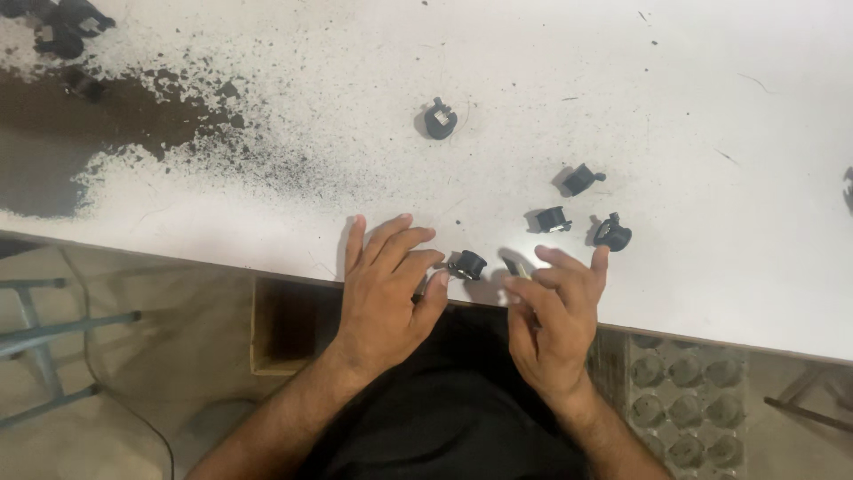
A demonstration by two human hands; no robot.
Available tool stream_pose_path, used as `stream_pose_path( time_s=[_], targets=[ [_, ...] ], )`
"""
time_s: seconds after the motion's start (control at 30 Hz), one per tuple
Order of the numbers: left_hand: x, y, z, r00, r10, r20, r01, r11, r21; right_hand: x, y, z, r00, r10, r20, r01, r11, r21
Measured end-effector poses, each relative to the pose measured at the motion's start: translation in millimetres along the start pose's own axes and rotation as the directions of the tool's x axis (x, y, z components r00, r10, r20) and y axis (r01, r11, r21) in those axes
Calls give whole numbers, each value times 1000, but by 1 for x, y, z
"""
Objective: The person sits at a white workbench assembling small black plastic components, fitting parts together by hand with the help of a small handheld tool. Completed assemblies are set aside in a growing pile while new loose parts are picked up one at a time and worked on.
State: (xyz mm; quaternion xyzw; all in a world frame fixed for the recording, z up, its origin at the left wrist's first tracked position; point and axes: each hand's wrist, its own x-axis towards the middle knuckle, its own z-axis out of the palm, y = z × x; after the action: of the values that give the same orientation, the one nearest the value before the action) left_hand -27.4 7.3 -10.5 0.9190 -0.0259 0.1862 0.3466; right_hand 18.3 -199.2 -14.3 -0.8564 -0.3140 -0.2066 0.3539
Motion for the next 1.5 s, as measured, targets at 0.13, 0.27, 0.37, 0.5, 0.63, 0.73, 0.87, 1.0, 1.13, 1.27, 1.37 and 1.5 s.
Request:
stream_pose_path(
  time_s=[0.13, 0.27, 0.37, 0.5, 0.63, 0.73, 0.87, 1.0, 1.13, 1.27, 1.37, 1.5],
  targets=[
    [10, 0, -3, 999, 28, 21, -28, 1000, -7, 15, -1, 3, 991, 42, 128, -34, 998, -60],
    [17, 2, 1, 999, 46, 24, -44, 995, -93, 20, -3, 6, 986, 36, 165, -20, 995, -95],
    [13, 1, 1, 993, 115, 14, -115, 992, -49, 19, -1, 7, 990, 32, 140, -19, 995, -95],
    [8, -6, 4, 980, 197, -27, -195, 980, 45, 16, 5, 7, 991, 24, 133, -16, 998, -63],
    [5, -6, 7, 939, 343, -22, -333, 923, 192, 15, 7, 8, 992, 25, 125, -20, 999, -41],
    [8, 1, 6, 914, 406, 16, -402, 897, 185, 16, 8, 6, 987, 12, 163, -9, 1000, -15],
    [15, 12, -1, 951, 305, 50, -307, 950, 59, 18, 12, 1, 971, -49, 235, 41, 998, 38],
    [23, 16, -12, 989, 48, 140, -24, 986, -167, 18, 14, -1, 966, -89, 243, 82, 996, 41],
    [24, 15, -19, 985, -31, 169, 69, 973, -219, 18, 13, -1, 970, -62, 235, 59, 998, 21],
    [21, 15, -21, 982, -47, 182, 91, 966, -242, 17, 11, -2, 971, -38, 237, 34, 999, 18],
    [19, 15, -18, 942, -173, 289, 240, 947, -215, 15, 12, -4, 975, -33, 220, 31, 999, 11],
    [12, 16, -5, 994, -55, 94, 72, 977, -200, 1, 9, -5, 994, -98, 45, 95, 994, 56]
  ],
)
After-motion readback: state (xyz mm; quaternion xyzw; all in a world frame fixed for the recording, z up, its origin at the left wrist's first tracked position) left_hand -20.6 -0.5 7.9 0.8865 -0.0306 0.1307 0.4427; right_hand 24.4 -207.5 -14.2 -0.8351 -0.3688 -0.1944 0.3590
